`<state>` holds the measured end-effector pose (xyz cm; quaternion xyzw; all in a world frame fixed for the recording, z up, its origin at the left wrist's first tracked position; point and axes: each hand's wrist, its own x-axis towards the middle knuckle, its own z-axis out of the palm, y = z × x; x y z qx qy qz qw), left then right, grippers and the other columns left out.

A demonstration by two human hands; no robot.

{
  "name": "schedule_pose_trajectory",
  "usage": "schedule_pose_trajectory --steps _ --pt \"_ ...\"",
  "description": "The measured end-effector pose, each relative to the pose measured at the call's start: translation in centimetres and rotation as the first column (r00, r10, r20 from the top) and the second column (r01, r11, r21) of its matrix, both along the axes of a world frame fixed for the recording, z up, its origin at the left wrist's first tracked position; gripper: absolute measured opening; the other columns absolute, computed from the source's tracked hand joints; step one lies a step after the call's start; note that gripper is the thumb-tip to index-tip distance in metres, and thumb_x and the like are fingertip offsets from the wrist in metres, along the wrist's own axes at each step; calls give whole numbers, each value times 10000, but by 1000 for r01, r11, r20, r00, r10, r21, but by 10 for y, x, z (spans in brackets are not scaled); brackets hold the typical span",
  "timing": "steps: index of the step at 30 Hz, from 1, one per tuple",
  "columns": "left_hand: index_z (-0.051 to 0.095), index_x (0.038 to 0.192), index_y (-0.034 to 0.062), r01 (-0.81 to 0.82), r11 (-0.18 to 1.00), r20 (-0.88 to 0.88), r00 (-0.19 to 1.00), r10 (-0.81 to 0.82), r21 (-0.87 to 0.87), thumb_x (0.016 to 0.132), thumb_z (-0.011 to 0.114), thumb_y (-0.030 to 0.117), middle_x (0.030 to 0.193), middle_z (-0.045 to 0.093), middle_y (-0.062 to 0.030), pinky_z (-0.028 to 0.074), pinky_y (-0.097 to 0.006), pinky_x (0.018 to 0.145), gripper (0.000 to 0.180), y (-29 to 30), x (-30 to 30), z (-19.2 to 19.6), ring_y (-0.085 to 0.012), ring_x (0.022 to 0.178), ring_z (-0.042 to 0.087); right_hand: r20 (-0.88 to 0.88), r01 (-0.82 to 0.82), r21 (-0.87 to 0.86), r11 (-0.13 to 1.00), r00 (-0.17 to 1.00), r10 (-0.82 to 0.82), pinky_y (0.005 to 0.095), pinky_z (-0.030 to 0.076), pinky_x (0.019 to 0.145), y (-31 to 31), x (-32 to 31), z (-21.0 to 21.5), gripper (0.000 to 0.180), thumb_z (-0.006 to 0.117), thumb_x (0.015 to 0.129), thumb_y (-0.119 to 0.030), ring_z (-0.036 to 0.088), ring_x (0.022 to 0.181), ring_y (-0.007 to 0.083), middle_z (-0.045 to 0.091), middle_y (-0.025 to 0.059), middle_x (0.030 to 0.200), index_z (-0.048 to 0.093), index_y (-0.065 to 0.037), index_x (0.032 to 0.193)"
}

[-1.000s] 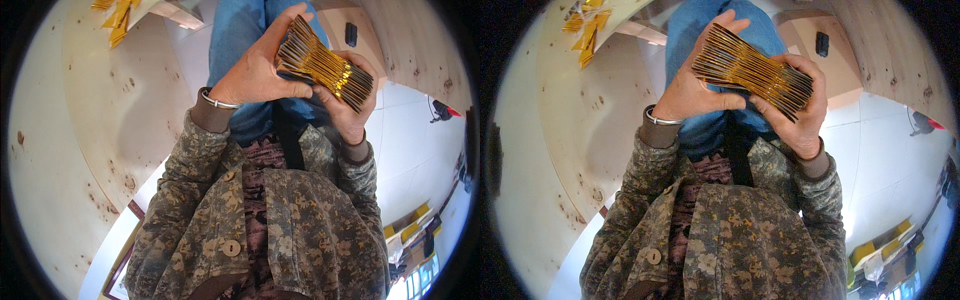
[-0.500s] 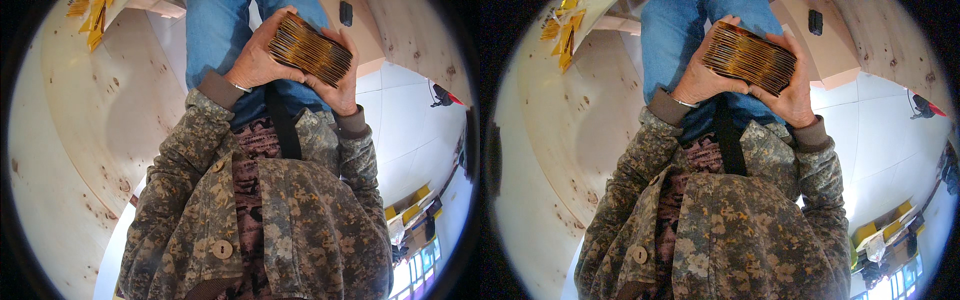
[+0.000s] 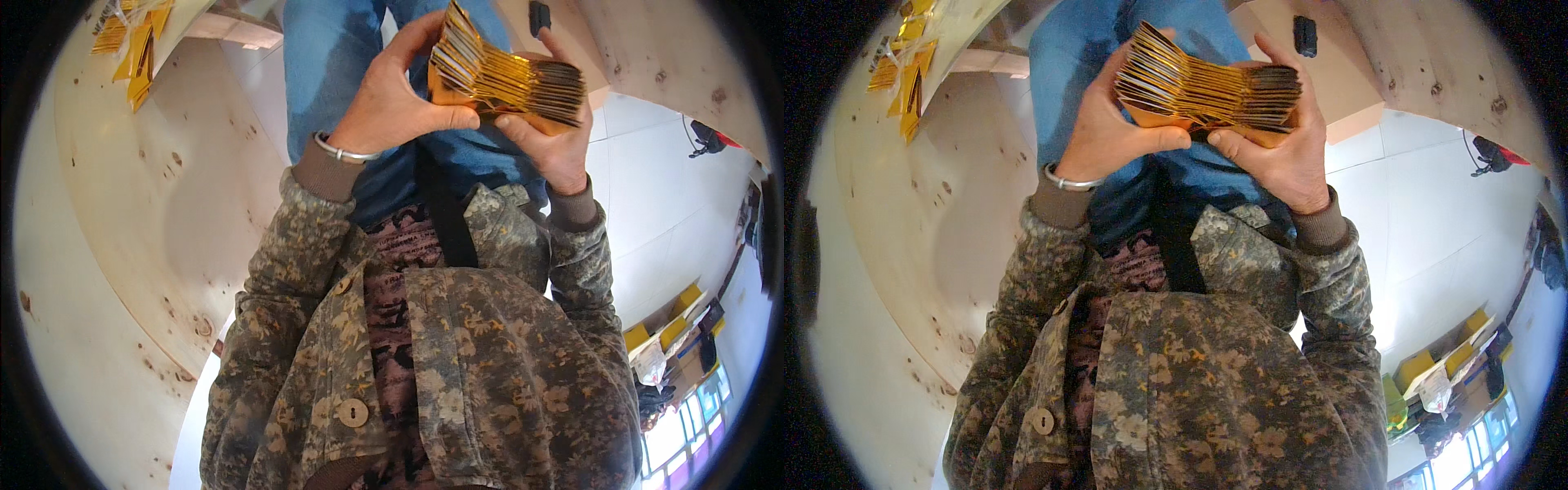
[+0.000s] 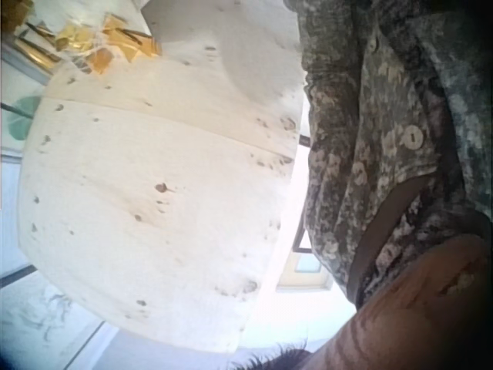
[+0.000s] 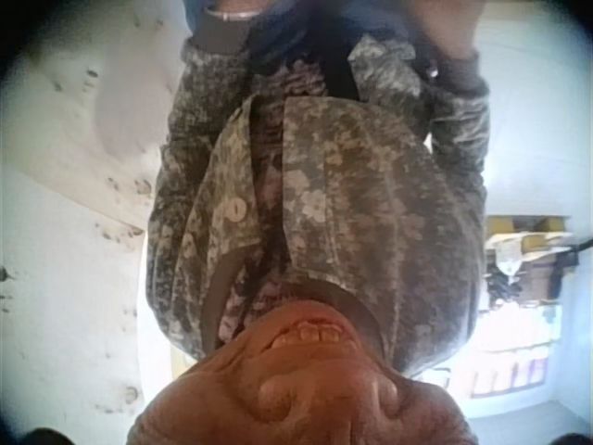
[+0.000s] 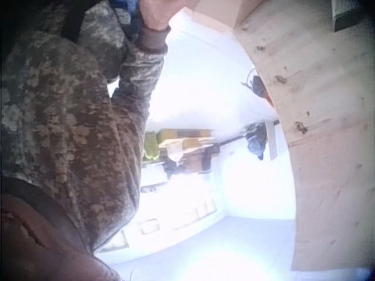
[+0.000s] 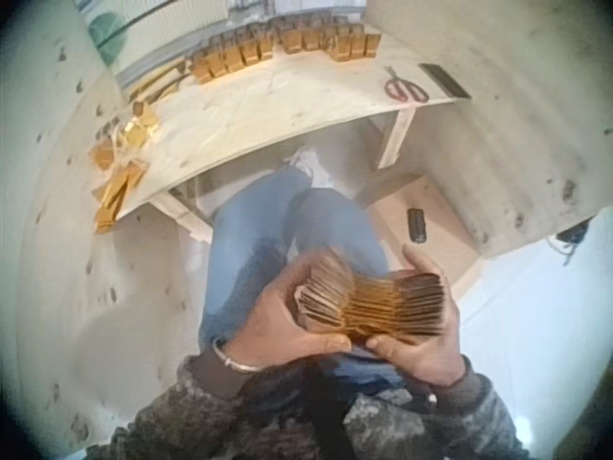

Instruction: The person sits on the floor at a low table and repeatedly picks up stacks of gold-colored triangular items. They align the stacks, wrap a white rubber band around them, and place the finished bundles on the table. The person continues this process for multiple stacks throughout the clip.

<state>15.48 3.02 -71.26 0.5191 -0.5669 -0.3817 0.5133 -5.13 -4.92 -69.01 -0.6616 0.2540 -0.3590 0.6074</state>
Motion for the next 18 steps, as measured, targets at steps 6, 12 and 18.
schedule_pose_trajectory --steps 6,12,18 --pt "281 1454 6 -62 974 -416 909 -35 -218 560 954 243 1340 512 -110 427 -376 1063 1143 -15 -9 43 -224 1229 521 185 80 -123 989 981 -56 393 471 986 -20 13 32 960 877 674 -282 590 1109 256 575 162 1228 358 36 1417" --pt "275 1442 -4 -101 962 -391 920 -7 -254 643 914 217 1344 502 -139 489 -368 1008 1047 -12 -11 58 -237 1215 536 155 43 -243 969 988 -5 384 391 1033 -23 20 47 1110 911 616 -331 563 1085 228 567 159 1206 283 100 1424" --pt "314 1413 -15 -130 964 -396 918 28 -233 687 886 169 1305 535 -142 513 -362 973 942 -9 -6 52 -238 1174 570 234 26 -152 988 972 10 357 450 955 -14 29 58 1138 920 615 -335 567 1058 218 572 140 1160 258 85 1440"
